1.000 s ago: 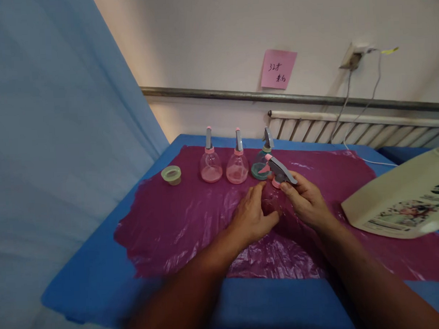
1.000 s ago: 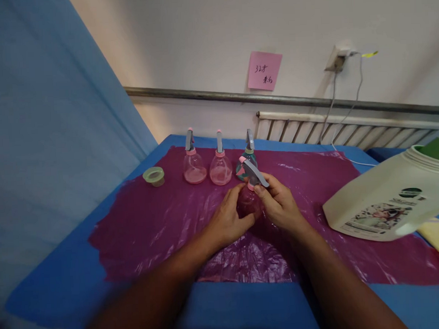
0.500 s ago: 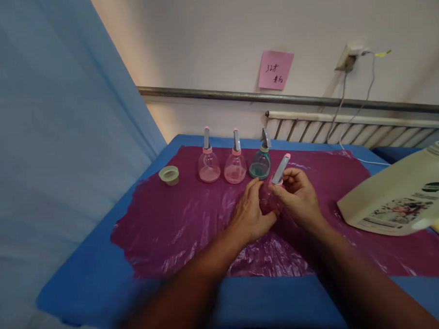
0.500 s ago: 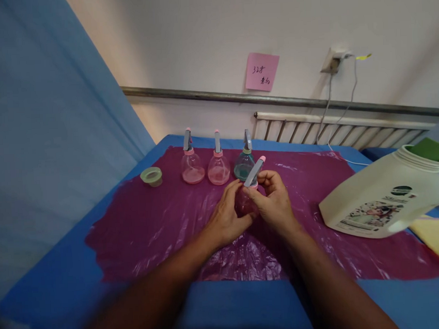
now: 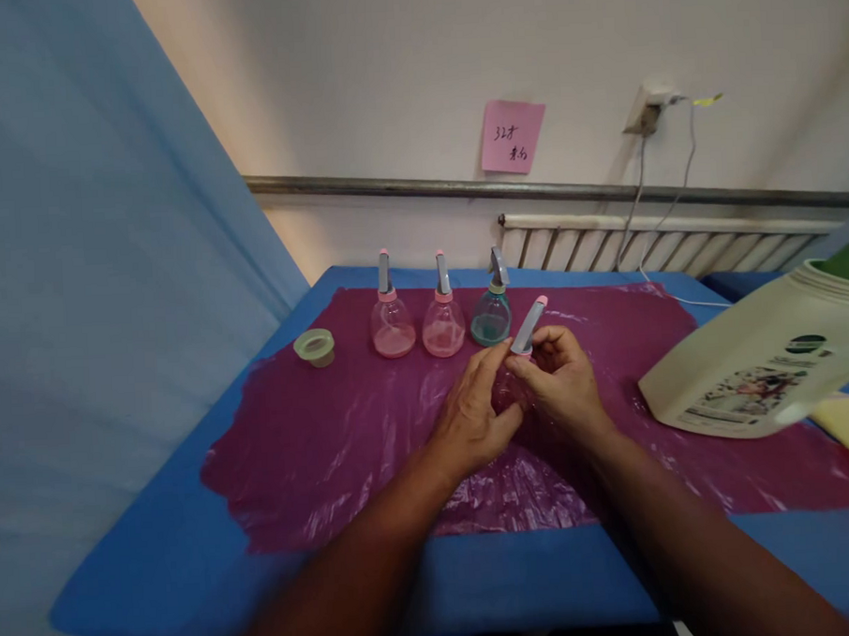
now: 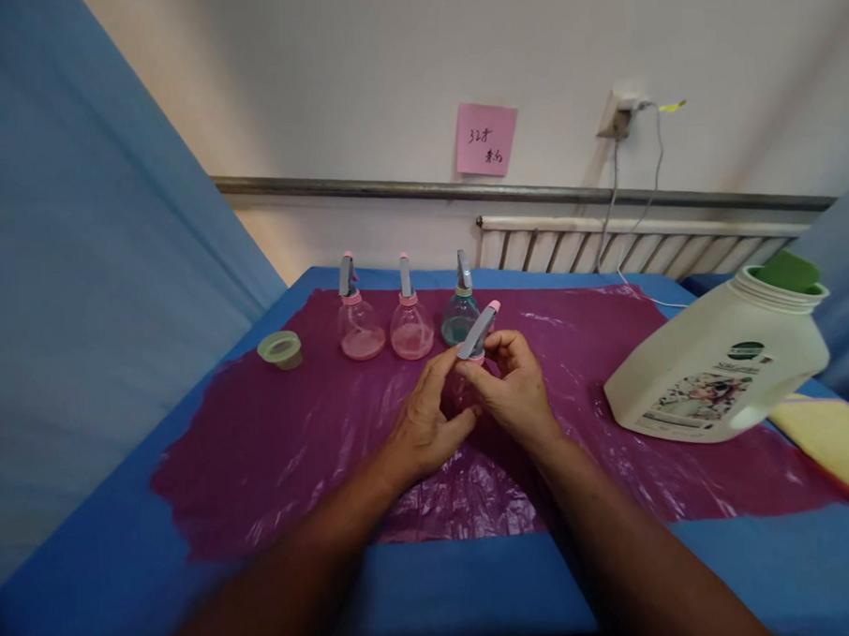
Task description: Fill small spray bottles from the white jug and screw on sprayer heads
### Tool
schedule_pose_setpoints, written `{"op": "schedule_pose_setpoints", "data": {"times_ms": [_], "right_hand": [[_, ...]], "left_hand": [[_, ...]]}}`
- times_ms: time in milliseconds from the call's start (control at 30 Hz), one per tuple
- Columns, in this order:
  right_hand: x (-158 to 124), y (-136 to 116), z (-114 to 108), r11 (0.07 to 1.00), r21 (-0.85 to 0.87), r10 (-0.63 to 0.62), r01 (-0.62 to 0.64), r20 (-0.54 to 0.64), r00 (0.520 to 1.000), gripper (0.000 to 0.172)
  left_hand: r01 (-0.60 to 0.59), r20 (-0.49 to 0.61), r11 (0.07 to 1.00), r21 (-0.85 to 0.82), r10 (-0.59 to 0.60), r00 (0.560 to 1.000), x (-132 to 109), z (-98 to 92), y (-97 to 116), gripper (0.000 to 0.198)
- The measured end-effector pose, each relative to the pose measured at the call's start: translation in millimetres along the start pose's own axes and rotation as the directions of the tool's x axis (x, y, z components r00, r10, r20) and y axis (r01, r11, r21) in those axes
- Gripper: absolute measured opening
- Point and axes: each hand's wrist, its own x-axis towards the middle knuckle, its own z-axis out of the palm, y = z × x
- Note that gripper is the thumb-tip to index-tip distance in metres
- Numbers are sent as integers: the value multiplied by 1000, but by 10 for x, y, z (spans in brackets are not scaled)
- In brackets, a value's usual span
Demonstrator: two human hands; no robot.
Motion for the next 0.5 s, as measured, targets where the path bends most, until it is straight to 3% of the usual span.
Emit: {"op": "schedule_pose_setpoints", "data": {"times_ms": [167,333,500], "right_hand": [[-100,-151,-39,999,-8,-43,44,57,997,39],[-99,-218,-34,1000,13,16,-17,107,994,68],[-29,-129,-98,1000,13,-10,8,124,992,76]], "left_hand": [[-24,-1,1000,6,24,1000,5,3,32,96],[13,11,1000,8,-13,1000,14,2,51,98],[37,7,999,4,-37,999,7,23,58,96]]}}
